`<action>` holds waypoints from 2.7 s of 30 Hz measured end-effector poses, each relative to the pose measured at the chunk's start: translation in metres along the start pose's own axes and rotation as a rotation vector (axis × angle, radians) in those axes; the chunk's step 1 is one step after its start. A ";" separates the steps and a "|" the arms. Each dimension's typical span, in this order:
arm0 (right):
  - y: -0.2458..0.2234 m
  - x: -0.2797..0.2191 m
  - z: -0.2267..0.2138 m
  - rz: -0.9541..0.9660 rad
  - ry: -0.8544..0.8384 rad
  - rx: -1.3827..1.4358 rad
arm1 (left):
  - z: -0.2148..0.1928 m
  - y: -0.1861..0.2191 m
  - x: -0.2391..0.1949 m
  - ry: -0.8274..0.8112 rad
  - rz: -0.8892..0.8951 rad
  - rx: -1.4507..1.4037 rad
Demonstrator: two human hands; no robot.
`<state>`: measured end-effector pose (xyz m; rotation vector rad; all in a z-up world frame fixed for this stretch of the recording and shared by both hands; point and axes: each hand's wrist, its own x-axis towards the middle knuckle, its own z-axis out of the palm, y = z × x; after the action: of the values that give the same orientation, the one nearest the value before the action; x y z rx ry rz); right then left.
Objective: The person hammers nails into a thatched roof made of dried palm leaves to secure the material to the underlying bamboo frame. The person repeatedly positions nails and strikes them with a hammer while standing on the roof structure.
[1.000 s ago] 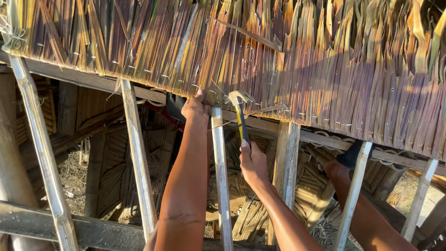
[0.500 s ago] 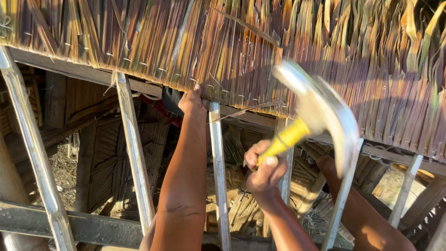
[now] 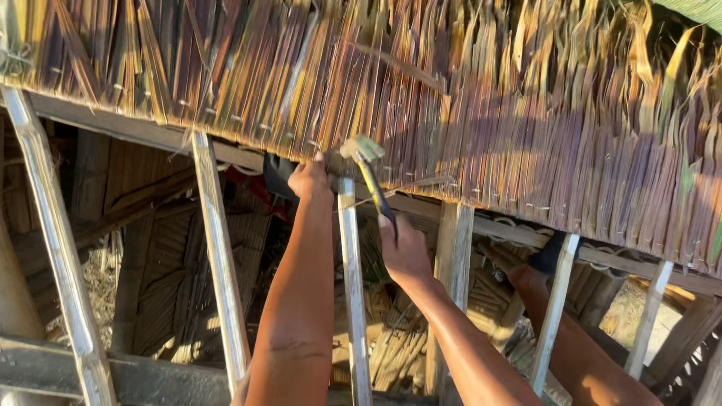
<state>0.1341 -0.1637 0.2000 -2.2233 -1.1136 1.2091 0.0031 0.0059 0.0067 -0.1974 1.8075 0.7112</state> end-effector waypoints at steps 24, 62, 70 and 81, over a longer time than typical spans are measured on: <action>-0.097 -0.410 -0.241 -0.111 -0.458 -0.194 | -0.488 0.053 -0.601 -0.804 0.685 0.931; -0.178 -0.399 -0.166 0.164 -0.791 0.536 | -0.486 0.148 -0.505 -0.521 1.397 0.933; -0.169 -0.081 -0.031 0.250 -0.503 0.491 | -0.222 0.227 -0.163 -0.135 1.160 0.661; -0.133 0.124 0.143 -0.066 -0.262 -0.142 | -0.148 0.234 0.092 -0.246 1.547 0.925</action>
<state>-0.0063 0.0095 0.1385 -2.1530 -1.4011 1.4659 -0.2585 0.1313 0.0378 1.9541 1.5968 0.7125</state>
